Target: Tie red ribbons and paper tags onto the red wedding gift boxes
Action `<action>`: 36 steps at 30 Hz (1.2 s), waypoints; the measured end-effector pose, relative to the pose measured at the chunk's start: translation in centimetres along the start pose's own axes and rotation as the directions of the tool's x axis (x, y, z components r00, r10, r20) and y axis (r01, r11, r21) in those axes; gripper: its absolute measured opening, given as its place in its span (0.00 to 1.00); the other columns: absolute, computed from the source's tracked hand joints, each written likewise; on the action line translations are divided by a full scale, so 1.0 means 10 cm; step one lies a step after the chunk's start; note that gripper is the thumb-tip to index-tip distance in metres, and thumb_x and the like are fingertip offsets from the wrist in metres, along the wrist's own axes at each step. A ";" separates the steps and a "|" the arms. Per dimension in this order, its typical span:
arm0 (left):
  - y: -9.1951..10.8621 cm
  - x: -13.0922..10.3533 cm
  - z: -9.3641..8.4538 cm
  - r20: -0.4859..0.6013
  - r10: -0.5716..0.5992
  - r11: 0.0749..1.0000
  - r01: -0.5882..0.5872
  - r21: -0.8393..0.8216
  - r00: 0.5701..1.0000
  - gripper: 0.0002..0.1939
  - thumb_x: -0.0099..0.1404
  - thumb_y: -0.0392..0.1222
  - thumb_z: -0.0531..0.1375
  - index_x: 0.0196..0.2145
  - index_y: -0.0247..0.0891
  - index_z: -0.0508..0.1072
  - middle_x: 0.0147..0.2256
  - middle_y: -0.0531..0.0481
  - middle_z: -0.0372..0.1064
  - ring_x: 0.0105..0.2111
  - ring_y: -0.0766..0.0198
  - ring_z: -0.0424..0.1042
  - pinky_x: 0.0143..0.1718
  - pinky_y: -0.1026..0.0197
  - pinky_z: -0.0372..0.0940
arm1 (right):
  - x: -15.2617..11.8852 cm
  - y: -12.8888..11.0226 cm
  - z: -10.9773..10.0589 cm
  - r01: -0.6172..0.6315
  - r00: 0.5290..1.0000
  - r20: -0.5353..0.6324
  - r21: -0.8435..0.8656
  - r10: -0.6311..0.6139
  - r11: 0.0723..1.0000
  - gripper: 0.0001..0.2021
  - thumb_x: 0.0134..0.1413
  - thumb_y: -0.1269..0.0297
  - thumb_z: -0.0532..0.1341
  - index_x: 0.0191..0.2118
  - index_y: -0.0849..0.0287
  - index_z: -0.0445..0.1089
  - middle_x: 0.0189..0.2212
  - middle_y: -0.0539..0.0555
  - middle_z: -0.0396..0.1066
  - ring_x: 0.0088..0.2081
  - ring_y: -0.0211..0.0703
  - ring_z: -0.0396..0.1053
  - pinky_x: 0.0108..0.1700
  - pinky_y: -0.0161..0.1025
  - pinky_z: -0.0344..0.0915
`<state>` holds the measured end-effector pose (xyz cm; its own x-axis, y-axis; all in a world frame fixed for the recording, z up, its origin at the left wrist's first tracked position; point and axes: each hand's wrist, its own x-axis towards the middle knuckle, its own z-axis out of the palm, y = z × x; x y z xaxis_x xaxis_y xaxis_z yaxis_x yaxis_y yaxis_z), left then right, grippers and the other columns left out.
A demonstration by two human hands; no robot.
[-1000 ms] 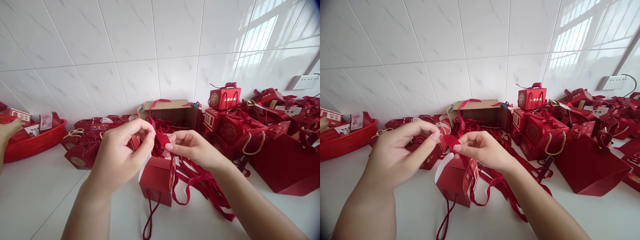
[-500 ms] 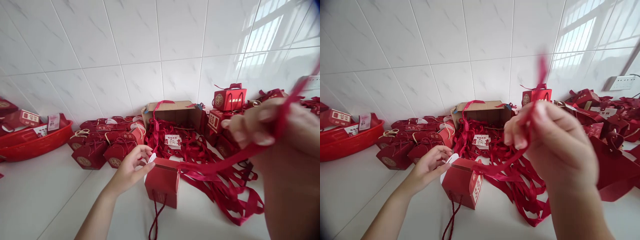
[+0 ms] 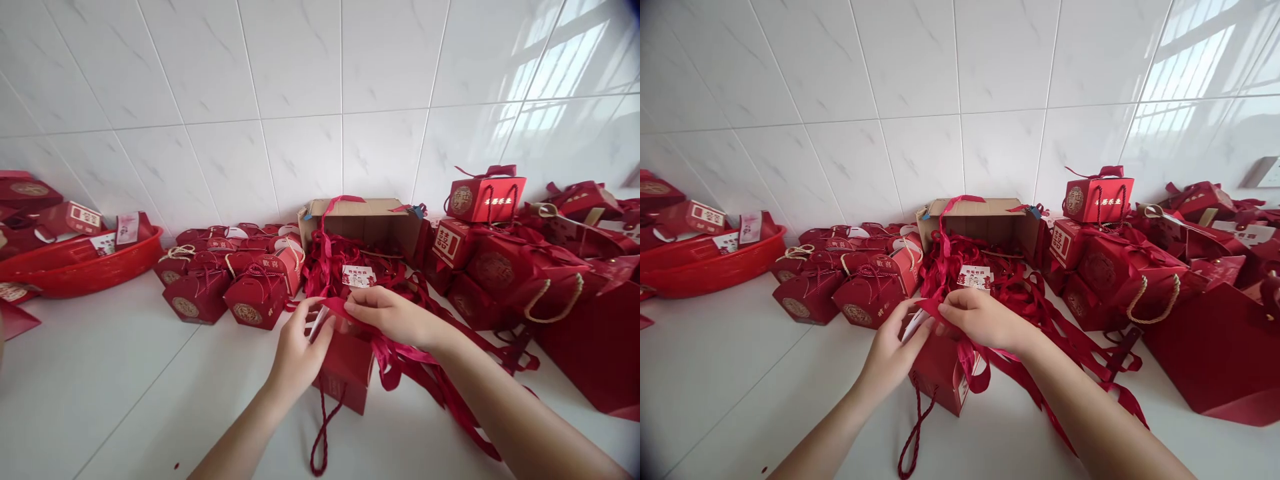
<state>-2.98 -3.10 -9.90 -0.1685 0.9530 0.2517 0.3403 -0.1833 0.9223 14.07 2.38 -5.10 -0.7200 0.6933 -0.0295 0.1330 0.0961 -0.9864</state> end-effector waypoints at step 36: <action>-0.05 -0.04 0.14 -0.035 -0.228 0.919 0.203 -0.339 0.973 0.17 0.57 0.52 0.64 0.39 0.41 0.67 0.38 0.50 0.71 0.37 0.61 0.70 0.34 0.64 0.63 | 0.03 0.10 -0.02 -0.030 0.998 -0.055 -0.279 0.015 0.960 0.15 0.55 0.57 0.55 0.22 0.58 0.57 0.20 0.46 0.52 0.23 0.33 0.48 0.25 0.35 0.47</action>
<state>-1.79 -3.08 -10.82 -0.2745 0.9606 0.0449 -0.0352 -0.0567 0.9978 14.13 2.89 -6.07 -0.6794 0.7329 -0.0356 0.3390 0.2704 -0.9011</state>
